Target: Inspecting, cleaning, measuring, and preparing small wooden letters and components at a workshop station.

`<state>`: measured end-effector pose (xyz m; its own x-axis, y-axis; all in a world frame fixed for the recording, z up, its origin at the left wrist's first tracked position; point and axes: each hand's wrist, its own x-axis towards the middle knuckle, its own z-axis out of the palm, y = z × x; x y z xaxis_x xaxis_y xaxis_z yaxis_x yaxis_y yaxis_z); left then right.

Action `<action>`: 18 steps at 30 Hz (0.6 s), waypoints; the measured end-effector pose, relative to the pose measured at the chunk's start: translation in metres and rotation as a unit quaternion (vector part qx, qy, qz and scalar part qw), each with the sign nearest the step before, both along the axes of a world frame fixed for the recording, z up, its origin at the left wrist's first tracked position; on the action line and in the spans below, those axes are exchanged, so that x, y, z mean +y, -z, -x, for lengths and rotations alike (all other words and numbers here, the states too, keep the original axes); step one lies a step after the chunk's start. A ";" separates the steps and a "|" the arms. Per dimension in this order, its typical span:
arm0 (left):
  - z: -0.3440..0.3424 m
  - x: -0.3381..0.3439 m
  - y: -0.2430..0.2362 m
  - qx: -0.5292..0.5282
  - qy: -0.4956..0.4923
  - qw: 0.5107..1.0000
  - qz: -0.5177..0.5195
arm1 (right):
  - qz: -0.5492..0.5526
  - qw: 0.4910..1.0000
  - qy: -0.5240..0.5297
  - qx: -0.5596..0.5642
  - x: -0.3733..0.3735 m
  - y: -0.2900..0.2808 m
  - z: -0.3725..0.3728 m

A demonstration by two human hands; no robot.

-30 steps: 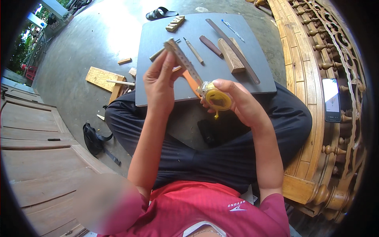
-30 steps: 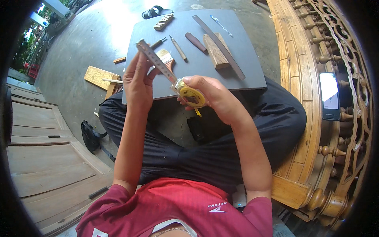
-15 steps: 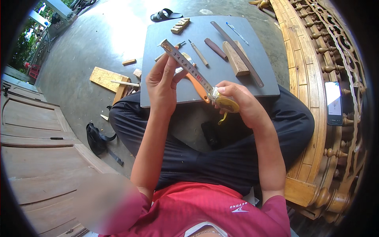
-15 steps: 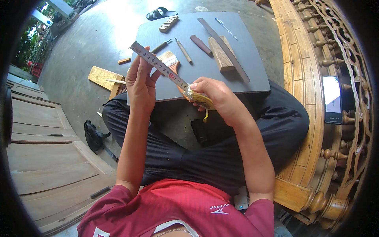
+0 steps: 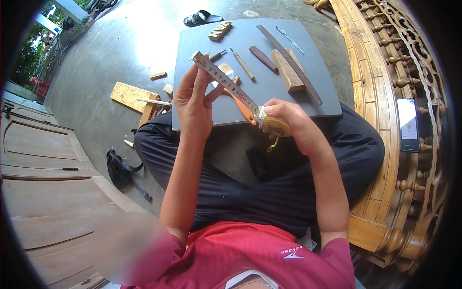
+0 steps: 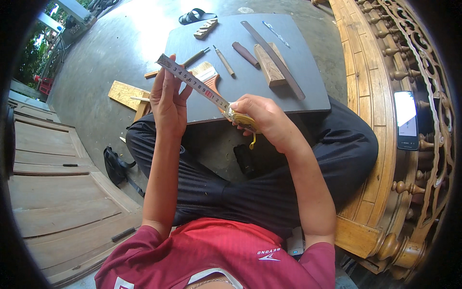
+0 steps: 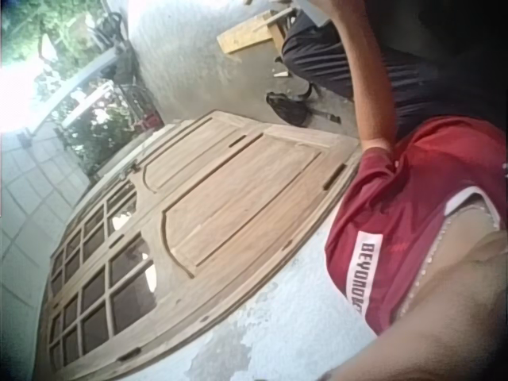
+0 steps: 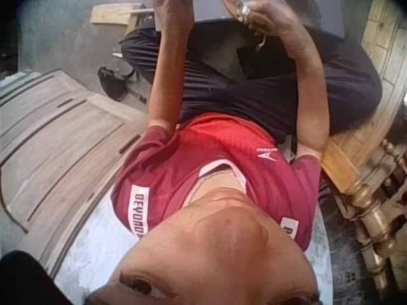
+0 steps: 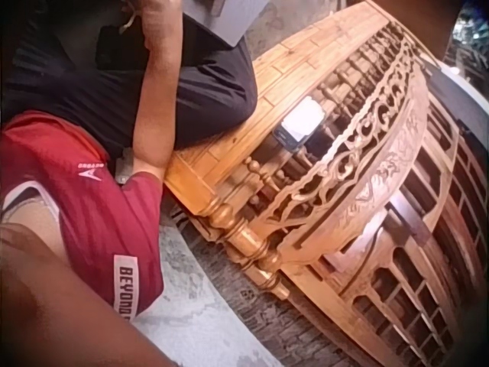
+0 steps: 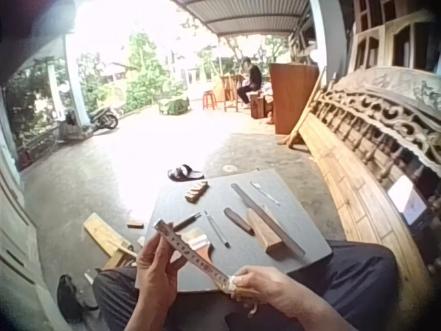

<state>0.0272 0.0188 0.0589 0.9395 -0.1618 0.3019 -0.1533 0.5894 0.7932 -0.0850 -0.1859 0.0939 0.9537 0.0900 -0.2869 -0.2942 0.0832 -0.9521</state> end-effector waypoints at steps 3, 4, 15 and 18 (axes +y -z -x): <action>-0.001 0.000 -0.001 -0.002 -0.002 1.000 -0.002 | 0.033 0.999 0.009 -0.006 0.001 -0.002 -0.001; -0.002 0.000 0.001 -0.002 -0.002 1.000 -0.002 | 0.031 0.999 0.008 -0.018 0.000 0.000 -0.001; 0.000 -0.001 0.004 0.010 0.064 0.998 0.017 | 0.038 0.998 0.028 -0.041 -0.002 0.007 -0.001; 0.002 -0.002 -0.003 -0.003 0.065 0.998 -0.001 | 0.036 0.998 0.029 -0.039 -0.001 0.008 -0.002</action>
